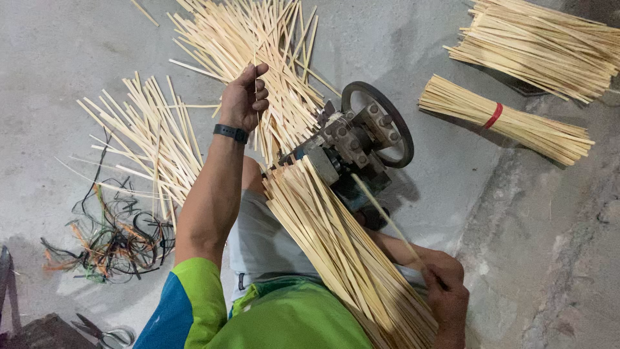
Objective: The person thins bamboo strips by pulling them through a machine one by one, while holding the remaining bundle of strips.
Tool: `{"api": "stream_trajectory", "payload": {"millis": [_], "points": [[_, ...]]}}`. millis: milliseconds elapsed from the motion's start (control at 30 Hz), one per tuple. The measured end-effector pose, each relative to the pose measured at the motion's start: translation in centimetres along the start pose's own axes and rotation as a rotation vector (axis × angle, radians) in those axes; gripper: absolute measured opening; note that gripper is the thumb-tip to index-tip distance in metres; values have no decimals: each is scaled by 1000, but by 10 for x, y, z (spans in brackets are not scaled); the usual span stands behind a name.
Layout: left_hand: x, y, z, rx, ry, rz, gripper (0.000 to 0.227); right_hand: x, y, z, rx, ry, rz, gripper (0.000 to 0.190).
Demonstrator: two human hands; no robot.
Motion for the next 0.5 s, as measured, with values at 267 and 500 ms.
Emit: {"api": "stream_trajectory", "payload": {"millis": [267, 500], "points": [[28, 53, 32, 483, -230, 257, 47, -4, 23, -90, -63, 254, 188, 23], [6, 3, -2, 658, -77, 233, 47, 24, -15, -126, -138, 342, 178, 24]]}}
Point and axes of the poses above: each hand's wrist, its own x-axis towards the middle knuckle, its own y-axis out of the back of the hand, z = x × y, the point moved 9 cm from there along x, towards the middle knuckle, and after that the axes turned 3 degrees about -z, right-handed, at the moved point
